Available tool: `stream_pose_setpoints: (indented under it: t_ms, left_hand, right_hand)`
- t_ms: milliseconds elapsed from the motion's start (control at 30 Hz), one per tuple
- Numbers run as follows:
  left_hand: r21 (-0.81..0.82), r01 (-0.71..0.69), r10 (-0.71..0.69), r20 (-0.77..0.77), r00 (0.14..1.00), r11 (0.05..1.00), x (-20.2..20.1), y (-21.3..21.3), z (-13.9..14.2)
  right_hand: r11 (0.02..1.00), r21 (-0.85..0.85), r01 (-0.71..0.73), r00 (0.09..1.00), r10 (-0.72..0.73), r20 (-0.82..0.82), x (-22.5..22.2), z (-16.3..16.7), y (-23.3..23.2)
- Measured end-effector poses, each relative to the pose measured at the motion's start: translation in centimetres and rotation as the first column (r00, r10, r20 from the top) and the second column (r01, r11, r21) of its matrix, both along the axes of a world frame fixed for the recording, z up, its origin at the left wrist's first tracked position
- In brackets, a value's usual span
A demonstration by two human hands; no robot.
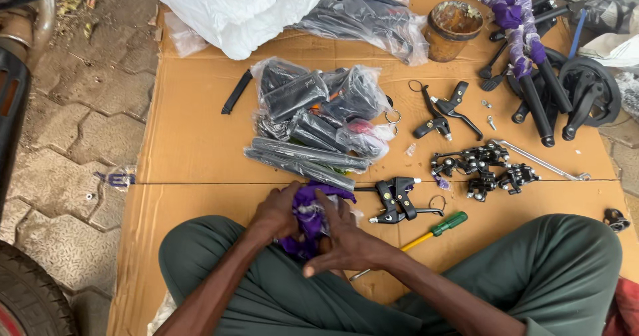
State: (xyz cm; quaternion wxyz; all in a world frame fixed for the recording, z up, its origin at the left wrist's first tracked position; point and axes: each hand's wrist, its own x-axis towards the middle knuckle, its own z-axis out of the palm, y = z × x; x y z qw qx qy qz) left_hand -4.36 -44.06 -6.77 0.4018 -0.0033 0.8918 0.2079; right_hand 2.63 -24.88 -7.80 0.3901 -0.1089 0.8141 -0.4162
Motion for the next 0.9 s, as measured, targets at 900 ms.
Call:
stream_pose_setpoints:
  t_ms: [900]
  left_hand:
    - [0.016,0.354,-0.351,0.168,0.921,0.935,1.5,-0.1,5.9]
  right_hand:
    - [0.693,-0.506,0.514,0.811,-0.584,0.023,-3.4,-0.5,2.0]
